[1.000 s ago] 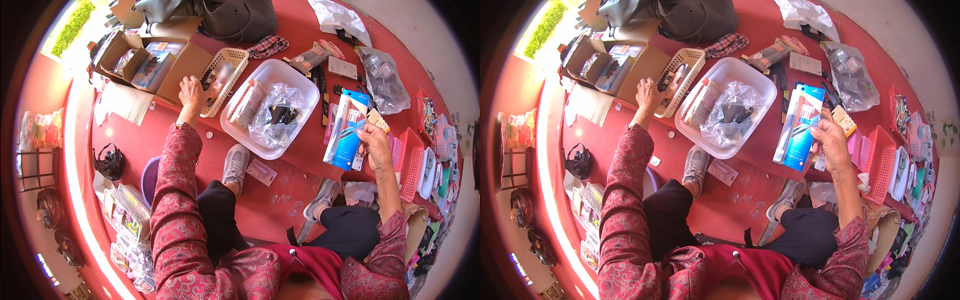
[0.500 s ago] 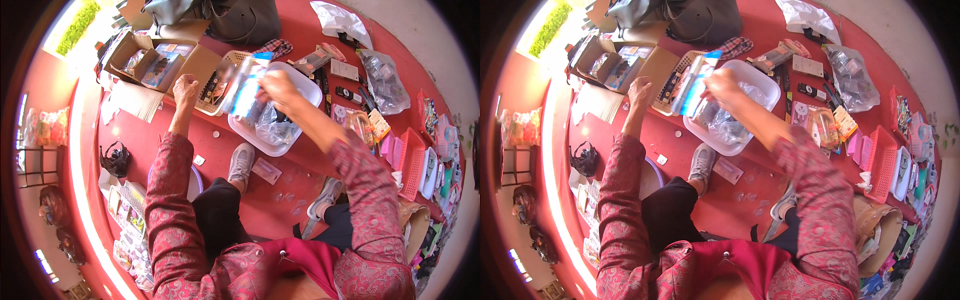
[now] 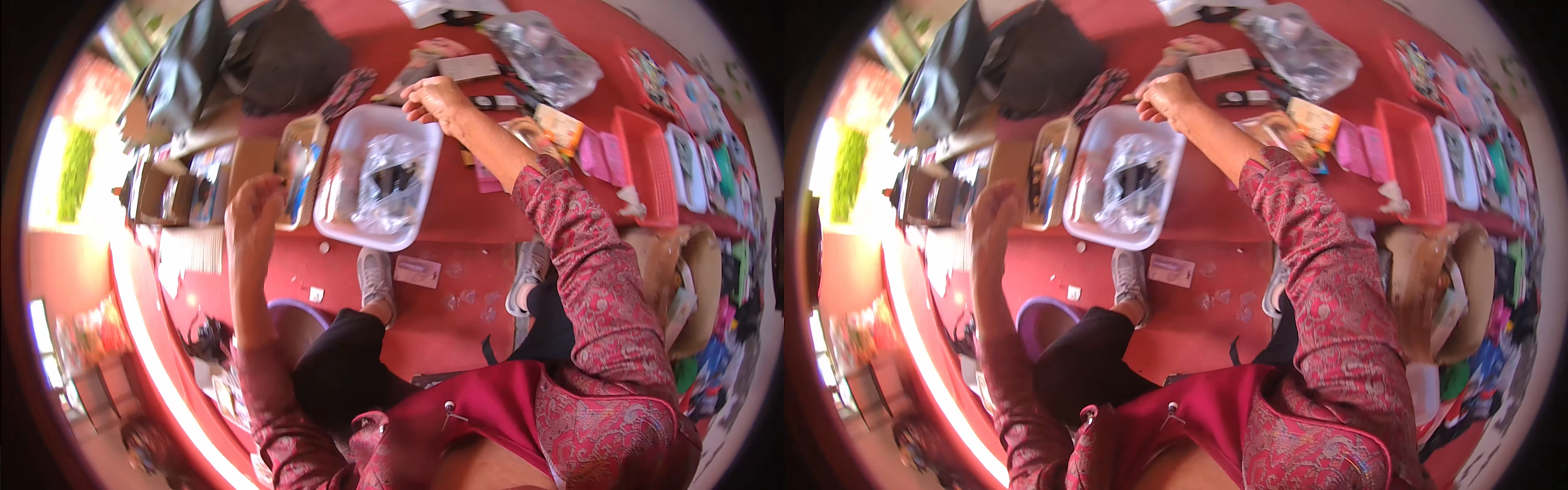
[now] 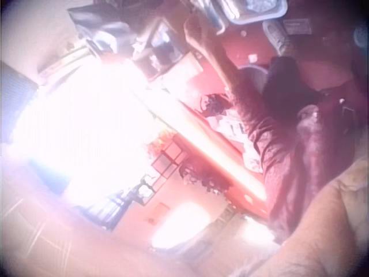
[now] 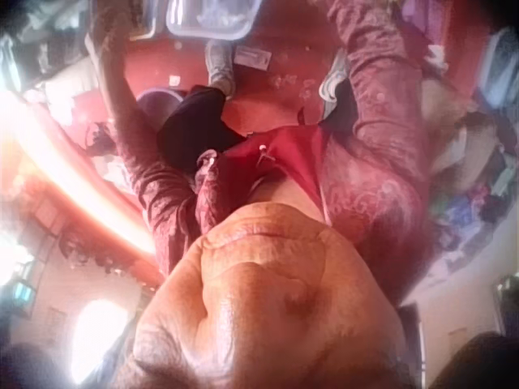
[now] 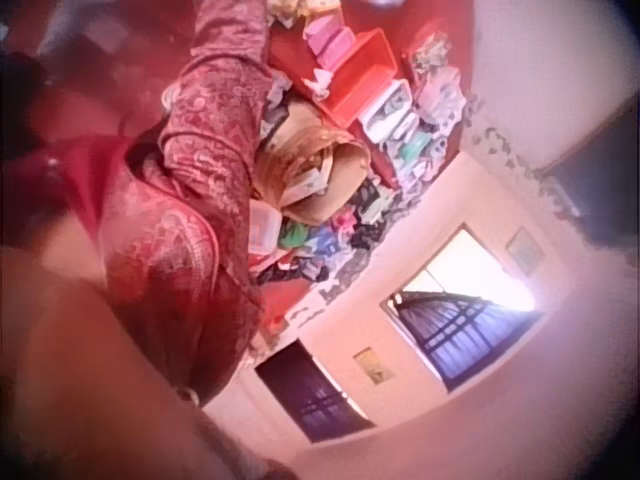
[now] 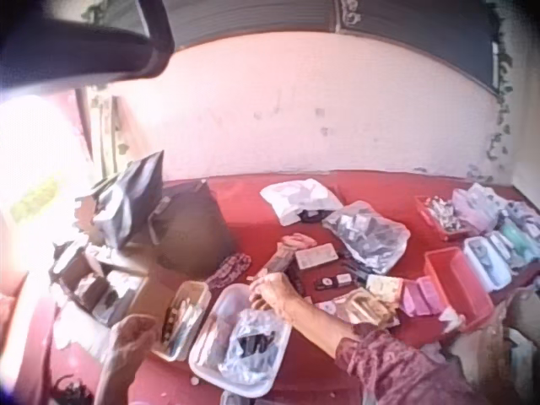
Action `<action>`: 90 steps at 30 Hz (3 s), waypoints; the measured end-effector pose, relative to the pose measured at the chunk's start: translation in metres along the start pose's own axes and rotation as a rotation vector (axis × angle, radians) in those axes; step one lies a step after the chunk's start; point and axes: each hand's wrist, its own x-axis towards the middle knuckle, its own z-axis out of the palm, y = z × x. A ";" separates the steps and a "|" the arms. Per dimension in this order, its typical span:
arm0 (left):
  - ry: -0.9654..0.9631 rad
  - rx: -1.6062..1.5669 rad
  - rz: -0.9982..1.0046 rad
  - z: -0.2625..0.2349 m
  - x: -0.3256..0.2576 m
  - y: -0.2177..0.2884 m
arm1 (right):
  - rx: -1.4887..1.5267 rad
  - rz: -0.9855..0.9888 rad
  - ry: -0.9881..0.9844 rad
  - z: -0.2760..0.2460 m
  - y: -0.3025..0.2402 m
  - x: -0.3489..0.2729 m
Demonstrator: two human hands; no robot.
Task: The person sits on the floor and sorts through a large pile of miscellaneous small items, including packaged goods and boxes. They pick up individual items, inspect them, and place them into a white plastic container or a cardboard box.
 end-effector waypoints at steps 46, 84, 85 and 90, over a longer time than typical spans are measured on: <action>-1.066 0.914 0.440 0.195 -0.109 0.014 | -0.352 0.190 0.422 -0.055 0.090 0.174; -1.147 0.916 0.422 0.212 -0.139 0.024 | -0.362 0.220 0.140 -0.343 0.101 -0.096; -1.147 0.920 0.421 0.212 -0.138 0.024 | -0.411 0.232 0.161 -0.342 0.103 -0.095; -1.159 0.912 0.423 0.213 -0.140 0.021 | -0.589 0.250 0.193 -0.338 0.109 -0.094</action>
